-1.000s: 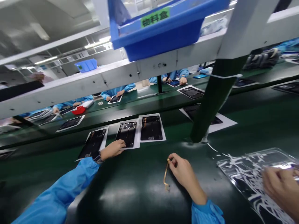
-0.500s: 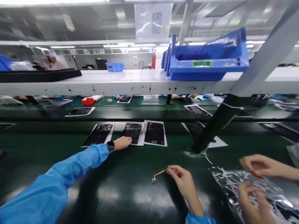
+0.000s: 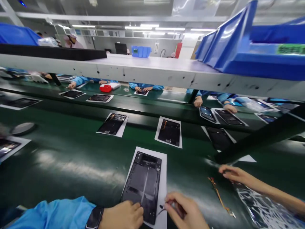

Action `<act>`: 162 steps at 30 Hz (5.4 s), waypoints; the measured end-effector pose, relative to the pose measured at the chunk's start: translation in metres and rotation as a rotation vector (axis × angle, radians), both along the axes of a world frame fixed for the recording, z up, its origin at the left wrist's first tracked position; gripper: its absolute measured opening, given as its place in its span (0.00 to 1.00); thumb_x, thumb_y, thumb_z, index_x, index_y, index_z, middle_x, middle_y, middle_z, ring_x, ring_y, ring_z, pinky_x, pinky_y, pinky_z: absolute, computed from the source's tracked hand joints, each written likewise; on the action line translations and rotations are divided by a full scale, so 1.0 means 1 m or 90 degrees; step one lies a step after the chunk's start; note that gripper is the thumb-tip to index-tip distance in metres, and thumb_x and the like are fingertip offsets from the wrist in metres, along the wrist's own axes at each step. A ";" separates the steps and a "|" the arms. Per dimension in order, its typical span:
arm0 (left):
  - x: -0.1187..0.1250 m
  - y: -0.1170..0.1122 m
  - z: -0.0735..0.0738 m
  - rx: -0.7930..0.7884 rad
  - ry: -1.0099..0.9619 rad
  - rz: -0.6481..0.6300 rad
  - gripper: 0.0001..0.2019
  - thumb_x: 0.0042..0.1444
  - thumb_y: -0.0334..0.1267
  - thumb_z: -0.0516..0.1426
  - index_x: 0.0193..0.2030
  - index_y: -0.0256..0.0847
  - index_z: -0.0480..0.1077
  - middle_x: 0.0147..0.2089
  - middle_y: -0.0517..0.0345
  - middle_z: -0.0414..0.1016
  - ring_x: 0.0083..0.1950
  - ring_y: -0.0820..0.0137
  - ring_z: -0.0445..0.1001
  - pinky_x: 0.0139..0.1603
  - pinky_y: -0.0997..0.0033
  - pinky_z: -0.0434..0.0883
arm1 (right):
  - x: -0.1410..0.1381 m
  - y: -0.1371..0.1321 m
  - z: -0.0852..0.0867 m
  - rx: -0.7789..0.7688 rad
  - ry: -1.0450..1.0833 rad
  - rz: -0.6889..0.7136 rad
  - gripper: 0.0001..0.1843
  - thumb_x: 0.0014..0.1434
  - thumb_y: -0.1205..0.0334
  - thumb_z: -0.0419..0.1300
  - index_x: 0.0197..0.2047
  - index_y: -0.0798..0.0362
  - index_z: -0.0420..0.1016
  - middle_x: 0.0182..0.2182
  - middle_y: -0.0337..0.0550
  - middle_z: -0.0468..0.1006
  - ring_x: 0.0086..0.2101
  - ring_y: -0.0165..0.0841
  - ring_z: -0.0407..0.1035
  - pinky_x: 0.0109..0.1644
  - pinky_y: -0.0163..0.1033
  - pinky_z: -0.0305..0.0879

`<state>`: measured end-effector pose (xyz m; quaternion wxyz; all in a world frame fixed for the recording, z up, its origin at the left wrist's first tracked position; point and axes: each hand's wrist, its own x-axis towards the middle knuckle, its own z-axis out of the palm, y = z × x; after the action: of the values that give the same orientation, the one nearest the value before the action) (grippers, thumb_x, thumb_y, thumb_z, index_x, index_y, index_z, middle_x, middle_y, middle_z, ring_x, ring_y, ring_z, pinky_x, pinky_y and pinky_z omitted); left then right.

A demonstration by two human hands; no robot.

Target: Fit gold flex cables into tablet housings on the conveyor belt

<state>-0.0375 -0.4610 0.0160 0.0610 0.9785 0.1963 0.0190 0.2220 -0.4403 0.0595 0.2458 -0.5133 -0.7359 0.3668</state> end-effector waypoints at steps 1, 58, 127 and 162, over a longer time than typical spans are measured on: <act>-0.006 0.002 0.003 -0.033 -0.015 0.008 0.05 0.61 0.34 0.56 0.35 0.35 0.69 0.33 0.50 0.71 0.33 0.64 0.72 0.23 0.65 0.64 | -0.010 0.005 0.003 -0.028 -0.002 0.024 0.13 0.60 0.49 0.59 0.36 0.49 0.78 0.21 0.37 0.72 0.20 0.30 0.62 0.23 0.33 0.58; -0.048 0.072 -0.035 0.019 -0.169 0.264 0.10 0.68 0.31 0.48 0.51 0.35 0.67 0.40 0.54 0.77 0.41 0.67 0.76 0.37 0.66 0.67 | -0.131 0.159 -0.045 0.032 -0.464 0.022 0.16 0.57 0.50 0.66 0.41 0.50 0.68 0.38 0.42 0.78 0.39 0.40 0.74 0.34 0.37 0.55; -0.058 0.081 -0.023 0.019 -0.117 0.210 0.08 0.66 0.32 0.51 0.42 0.33 0.70 0.53 0.48 0.73 0.53 0.62 0.73 0.48 0.64 0.75 | -0.116 0.061 -0.066 0.061 -0.199 0.138 0.06 0.65 0.64 0.55 0.45 0.51 0.68 0.42 0.44 0.75 0.40 0.38 0.71 0.40 0.38 0.62; -0.059 0.099 -0.018 0.027 -0.120 0.151 0.08 0.68 0.28 0.47 0.48 0.34 0.66 0.54 0.50 0.74 0.54 0.64 0.74 0.49 0.66 0.75 | -0.119 0.150 -0.059 0.001 -0.339 0.019 0.13 0.60 0.54 0.63 0.27 0.50 0.69 0.26 0.37 0.76 0.29 0.33 0.67 0.28 0.37 0.43</act>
<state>-0.0966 -0.3616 -0.0021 0.0560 0.9434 0.3034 0.1215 0.1030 -0.2907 0.0009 0.0389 -0.5805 -0.7825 0.2218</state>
